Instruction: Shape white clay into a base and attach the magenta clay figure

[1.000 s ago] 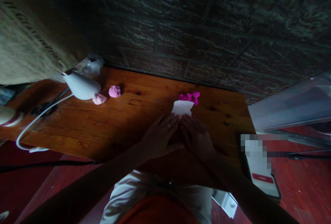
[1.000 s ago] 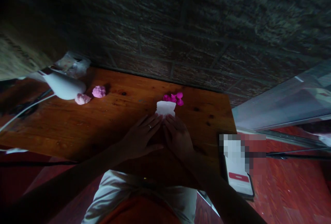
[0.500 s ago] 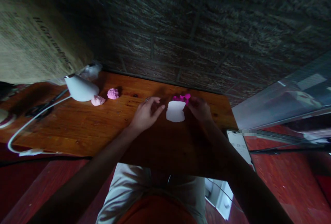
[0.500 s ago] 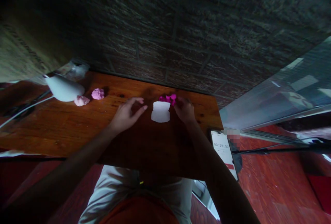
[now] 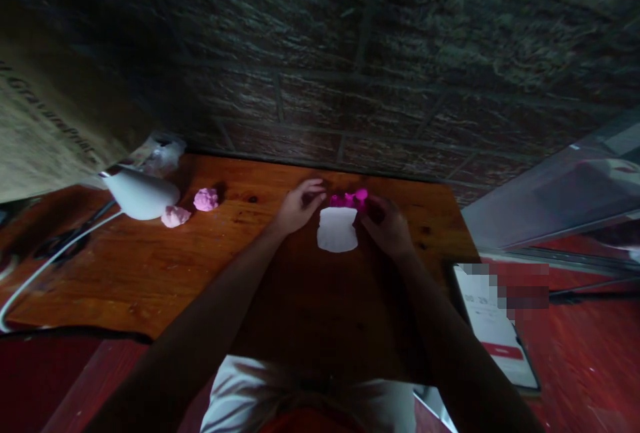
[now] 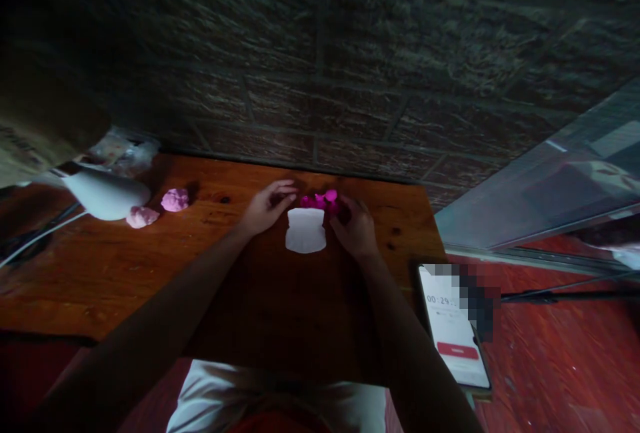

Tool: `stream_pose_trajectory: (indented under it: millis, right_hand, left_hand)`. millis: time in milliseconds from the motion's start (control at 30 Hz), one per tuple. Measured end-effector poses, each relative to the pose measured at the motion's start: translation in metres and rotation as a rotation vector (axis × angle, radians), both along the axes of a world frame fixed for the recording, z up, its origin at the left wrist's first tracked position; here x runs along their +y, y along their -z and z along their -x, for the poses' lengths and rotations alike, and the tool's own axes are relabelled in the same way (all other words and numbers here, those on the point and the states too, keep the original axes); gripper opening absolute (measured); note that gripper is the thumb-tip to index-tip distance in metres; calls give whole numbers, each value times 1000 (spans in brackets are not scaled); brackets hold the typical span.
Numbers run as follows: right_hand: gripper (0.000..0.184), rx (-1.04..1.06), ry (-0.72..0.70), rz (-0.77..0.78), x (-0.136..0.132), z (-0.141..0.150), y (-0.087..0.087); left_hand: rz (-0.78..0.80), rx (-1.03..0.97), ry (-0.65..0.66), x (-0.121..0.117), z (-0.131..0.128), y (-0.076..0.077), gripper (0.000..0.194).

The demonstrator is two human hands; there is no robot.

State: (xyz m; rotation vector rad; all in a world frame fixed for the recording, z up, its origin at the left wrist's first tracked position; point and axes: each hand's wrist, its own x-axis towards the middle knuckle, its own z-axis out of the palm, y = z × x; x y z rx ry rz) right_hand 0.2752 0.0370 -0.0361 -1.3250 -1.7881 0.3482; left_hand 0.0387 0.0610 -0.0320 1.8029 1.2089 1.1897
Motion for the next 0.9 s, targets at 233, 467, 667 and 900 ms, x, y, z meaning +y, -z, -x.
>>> stream_pose_trajectory:
  millis: [233, 467, 667, 900]
  right_hand:
    - [32, -49, 24, 35, 1, 1, 1]
    - [35, -11, 45, 95, -5, 1, -8]
    - [35, 36, 79, 162, -9, 1, -10]
    - [34, 15, 100, 152, -9, 3, -11]
  left_hand:
    - [93, -99, 215, 7, 0, 7, 53]
    - [109, -102, 276, 11, 6, 13, 57]
    - [78, -29, 211, 9, 0, 11, 62]
    - [26, 195, 141, 2, -7, -2, 66]
